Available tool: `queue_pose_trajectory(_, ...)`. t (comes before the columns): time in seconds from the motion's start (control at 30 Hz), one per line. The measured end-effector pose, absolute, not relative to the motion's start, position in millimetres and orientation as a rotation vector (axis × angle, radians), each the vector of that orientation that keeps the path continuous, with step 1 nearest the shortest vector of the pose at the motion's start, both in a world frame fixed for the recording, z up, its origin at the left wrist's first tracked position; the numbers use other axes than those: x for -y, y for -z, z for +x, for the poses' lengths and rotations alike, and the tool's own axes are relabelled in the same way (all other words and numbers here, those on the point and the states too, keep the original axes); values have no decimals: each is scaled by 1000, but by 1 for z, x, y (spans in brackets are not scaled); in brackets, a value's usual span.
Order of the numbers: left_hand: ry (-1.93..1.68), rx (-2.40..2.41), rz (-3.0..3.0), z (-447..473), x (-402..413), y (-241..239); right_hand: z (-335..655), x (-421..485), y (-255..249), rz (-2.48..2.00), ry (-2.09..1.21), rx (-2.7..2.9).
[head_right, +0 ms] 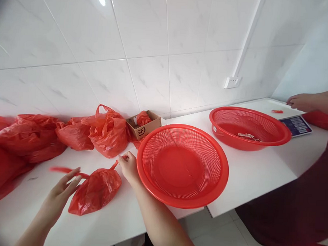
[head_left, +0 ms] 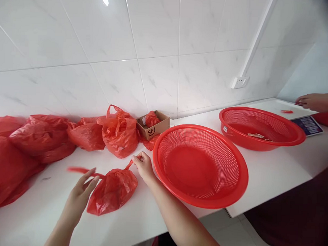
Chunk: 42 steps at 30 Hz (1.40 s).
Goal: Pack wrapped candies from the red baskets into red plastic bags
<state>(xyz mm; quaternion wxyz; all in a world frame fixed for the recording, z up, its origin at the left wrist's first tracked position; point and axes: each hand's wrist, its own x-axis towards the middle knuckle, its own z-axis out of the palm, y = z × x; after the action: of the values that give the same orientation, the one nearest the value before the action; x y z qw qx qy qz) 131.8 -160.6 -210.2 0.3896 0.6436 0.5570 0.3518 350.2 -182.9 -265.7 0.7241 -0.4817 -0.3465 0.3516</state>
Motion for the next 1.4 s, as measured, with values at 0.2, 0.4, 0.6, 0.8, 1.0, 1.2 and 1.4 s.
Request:
queue_pose_trajectory(0.2, -1530, -1638, 2673, 153, 182, 202, 349, 185, 264, -1051, -726, 798)
queue_pose_trajectory(0.4, -650, -1276, 2788, 168, 169, 210, 349, 189, 259, -1007, -750, 837)
queue_pose_trajectory(0.6, -415, -1387, 2638, 156, 155, 238, 351, 189, 255, -978, -764, 800)
queue_pose_trajectory(0.8, -468, -1357, 2602, 157, 156, 245, 350, 191, 252, -971, -784, 795)
queue_pose_trajectory(1.0, -218, -1352, 2535, 159, 170, 238, 356, 190, 259, -1010, -741, 748)
queue_pose_trajectory(1.2, -203, -1332, 2509, 150, 176, 230, 358, 191, 260, -1033, -724, 719)
queue_pose_trajectory(1.4, -102, -1334, 2357, 112, 138, 175, 357, 190, 265, -1045, -800, 685)
